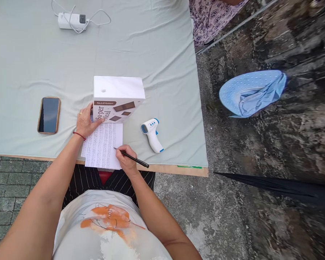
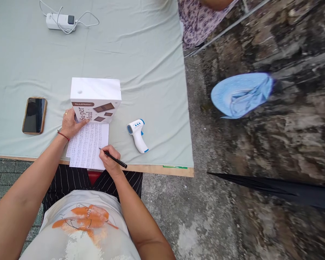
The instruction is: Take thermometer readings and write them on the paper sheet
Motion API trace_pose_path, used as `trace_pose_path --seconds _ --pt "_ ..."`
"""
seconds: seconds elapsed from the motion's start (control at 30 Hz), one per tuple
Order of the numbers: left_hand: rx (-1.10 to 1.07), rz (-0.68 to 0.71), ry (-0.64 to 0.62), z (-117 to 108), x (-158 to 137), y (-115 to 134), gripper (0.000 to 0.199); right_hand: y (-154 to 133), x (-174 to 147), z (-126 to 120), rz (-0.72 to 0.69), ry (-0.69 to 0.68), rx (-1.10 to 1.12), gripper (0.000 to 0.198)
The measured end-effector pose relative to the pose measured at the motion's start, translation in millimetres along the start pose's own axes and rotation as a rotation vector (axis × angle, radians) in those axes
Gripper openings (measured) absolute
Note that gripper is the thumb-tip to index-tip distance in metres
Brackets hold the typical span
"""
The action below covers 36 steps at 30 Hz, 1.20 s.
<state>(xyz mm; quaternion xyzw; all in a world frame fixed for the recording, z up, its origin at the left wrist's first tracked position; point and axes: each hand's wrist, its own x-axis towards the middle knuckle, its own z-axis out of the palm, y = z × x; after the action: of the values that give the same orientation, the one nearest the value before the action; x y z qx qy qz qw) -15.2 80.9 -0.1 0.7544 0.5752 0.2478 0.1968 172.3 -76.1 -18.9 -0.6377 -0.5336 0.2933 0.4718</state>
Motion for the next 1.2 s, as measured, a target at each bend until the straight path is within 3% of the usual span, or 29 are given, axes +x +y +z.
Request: trace_pose_path --seconds 1.2 --pt "-0.033 -0.019 0.007 -2.6 0.7 3.2 0.077 -0.9 0.8 0.0 0.036 -0.02 0.003 0.013"
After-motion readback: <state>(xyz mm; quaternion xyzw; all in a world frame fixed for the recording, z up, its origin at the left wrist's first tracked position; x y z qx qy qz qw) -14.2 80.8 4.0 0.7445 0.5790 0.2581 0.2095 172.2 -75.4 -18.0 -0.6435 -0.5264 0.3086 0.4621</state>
